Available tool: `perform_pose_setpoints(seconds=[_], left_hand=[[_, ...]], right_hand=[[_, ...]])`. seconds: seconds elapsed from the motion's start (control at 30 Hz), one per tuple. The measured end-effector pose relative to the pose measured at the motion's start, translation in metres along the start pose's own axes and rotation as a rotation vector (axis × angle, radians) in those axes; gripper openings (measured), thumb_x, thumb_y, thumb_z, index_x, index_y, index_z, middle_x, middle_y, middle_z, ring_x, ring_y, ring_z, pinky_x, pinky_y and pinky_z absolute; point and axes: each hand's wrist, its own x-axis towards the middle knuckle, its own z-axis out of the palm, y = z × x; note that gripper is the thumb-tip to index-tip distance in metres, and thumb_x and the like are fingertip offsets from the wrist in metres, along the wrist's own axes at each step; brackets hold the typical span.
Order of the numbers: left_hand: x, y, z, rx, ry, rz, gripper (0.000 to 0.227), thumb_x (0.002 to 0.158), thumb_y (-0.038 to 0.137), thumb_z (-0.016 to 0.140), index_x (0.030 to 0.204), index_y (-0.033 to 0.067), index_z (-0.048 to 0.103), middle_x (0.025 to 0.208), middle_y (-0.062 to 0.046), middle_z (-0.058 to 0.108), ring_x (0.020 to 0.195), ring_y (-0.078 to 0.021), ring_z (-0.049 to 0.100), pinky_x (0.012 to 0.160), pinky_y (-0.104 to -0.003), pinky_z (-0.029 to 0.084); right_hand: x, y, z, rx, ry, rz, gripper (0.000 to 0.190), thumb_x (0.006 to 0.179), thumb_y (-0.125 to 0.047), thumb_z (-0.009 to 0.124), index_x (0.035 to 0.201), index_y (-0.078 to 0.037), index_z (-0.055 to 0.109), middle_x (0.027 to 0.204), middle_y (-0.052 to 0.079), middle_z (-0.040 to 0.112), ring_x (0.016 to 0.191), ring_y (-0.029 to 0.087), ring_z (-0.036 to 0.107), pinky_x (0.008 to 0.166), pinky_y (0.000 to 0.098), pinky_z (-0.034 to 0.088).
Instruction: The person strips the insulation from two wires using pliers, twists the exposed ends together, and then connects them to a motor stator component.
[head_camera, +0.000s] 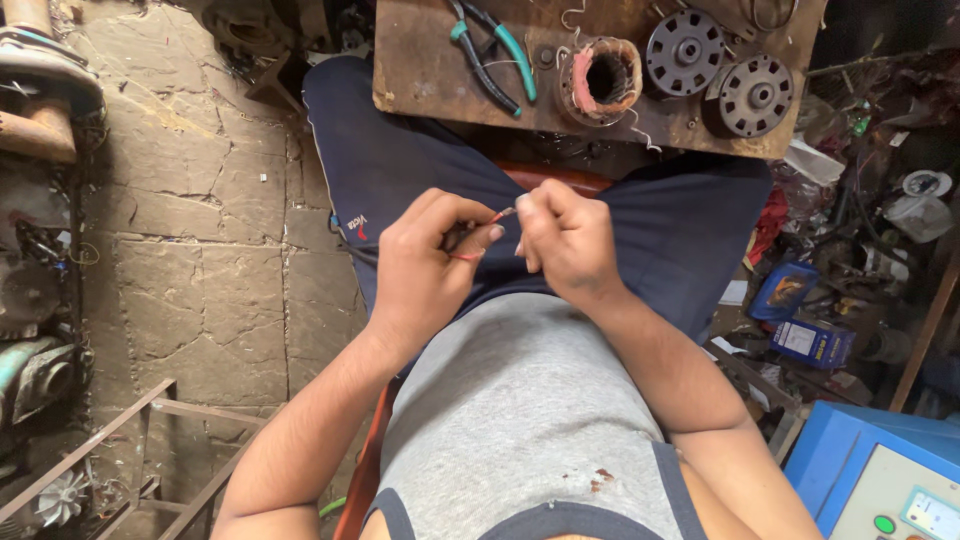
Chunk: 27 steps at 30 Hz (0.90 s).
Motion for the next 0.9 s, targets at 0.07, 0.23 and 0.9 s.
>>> perform_pose_setpoints(seconds=[0.07, 0.23, 0.9], left_hand=[[0.001, -0.001, -0.003, -0.029, 0.044, -0.039, 0.013, 0.09, 0.008, 0.083, 0.097, 0.0046, 0.073, 0.082, -0.004, 0.064, 0.063, -0.0109, 0.054, 0.058, -0.028, 0.045], [0.012, 0.004, -0.008, -0.424, -0.009, -0.297, 0.013, 0.088, 0.005, 0.083, 0.097, 0.002, 0.074, 0.083, 0.001, 0.067, 0.072, -0.003, 0.055, 0.065, -0.022, 0.048], [-0.034, -0.087, -0.022, -0.755, 0.329, -0.058, 0.015, 0.106, -0.001, 0.065, 0.115, 0.0022, 0.054, 0.112, -0.006, 0.054, 0.095, -0.0133, 0.062, 0.086, -0.029, 0.056]], right_hand=[[0.001, 0.007, -0.002, 0.258, -0.002, -0.102, 0.034, 0.116, -0.024, 0.051, 0.089, -0.004, 0.059, 0.069, 0.0, 0.059, 0.058, 0.01, 0.058, 0.067, 0.0286, 0.055], [0.006, 0.001, 0.018, 0.134, -0.161, -0.251, 0.034, 0.115, -0.029, 0.051, 0.117, 0.003, 0.063, 0.109, 0.007, 0.066, 0.099, 0.011, 0.06, 0.09, 0.0248, 0.051], [0.018, -0.005, 0.015, 0.703, -0.01, -0.143, 0.017, 0.104, -0.001, 0.058, 0.12, -0.007, 0.053, 0.089, 0.013, 0.063, 0.078, 0.021, 0.064, 0.071, 0.0419, 0.062]])
